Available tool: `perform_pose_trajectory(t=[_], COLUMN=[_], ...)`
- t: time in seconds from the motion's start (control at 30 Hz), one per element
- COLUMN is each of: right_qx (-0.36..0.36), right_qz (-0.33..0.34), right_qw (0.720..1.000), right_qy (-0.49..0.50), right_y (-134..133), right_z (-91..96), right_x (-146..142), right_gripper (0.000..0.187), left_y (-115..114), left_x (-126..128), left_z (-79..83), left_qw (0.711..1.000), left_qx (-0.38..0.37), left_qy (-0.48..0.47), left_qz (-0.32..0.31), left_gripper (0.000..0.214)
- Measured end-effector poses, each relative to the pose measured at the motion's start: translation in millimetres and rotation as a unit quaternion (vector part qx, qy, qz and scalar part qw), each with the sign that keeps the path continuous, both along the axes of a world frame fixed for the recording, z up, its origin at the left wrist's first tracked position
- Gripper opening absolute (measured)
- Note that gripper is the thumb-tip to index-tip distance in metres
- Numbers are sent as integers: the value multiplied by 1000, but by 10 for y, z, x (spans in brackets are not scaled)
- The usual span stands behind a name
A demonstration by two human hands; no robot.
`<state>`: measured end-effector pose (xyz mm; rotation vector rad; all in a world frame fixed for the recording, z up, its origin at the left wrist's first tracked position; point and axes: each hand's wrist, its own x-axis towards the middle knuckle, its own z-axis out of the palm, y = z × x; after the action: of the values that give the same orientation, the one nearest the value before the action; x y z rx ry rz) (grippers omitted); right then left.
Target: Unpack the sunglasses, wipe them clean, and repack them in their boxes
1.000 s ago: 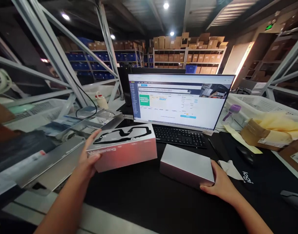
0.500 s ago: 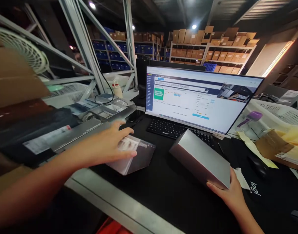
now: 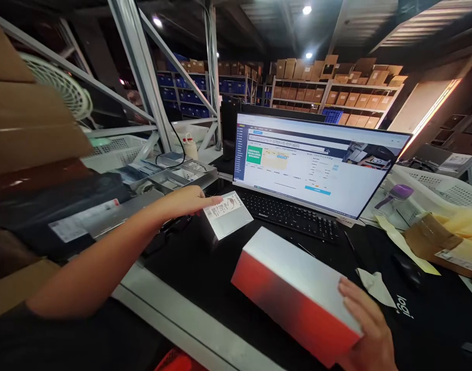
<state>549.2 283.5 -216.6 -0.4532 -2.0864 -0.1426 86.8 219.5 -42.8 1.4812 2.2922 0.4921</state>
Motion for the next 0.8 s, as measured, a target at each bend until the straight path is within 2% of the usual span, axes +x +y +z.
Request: perform_pose_trajectory(t=[0.07,0.17,0.23,0.33,0.43,0.5,0.57,0.63,0.67,0.73,0.8], right_qx=[137,280,324,340,324,291,254,223,208,145,20], right_qz=[42,86,123,177,186,189,203,203,181,98,-14], right_qw=[988,947,925,902,886,874,878,906,926,964,986], right_qy=[-54,-134,-156,-196,-274,-341,-351,-298,-259,-202,-163], right_y=[-57,-90,-71,-36,-96,-205,-328,-406,-407,-306,-63], right_z=[-12,-34,-50,-69,-27,56,166,273,320,403,470], right_x=[-108,-232,-288,-348,-394,-420,-447,-471,-481,-502,-537], right_gripper=[27,32,34,46,51,44,36,28,27,30,35], left_y=[6,21,30,13,-66,-136,-197,-236,-246,-239,-197], left_x=[-39,-95,-132,-171,-193,-223,-286,-371,-416,-496,-549], left_z=[-40,-121,-165,-217,-296,-379,-475,-569,-615,-709,-816], left_qw=[1000,999,999,997,993,985,975,968,963,952,935], left_qx=[7,14,29,69,113,158,193,211,217,230,257], left_qy=[-12,-31,-35,-27,-3,38,68,51,31,-30,-120], left_qz=[5,10,16,19,-20,-62,-86,-129,-155,-199,-212], left_gripper=[72,69,64,65,66,58,59,67,71,84,99])
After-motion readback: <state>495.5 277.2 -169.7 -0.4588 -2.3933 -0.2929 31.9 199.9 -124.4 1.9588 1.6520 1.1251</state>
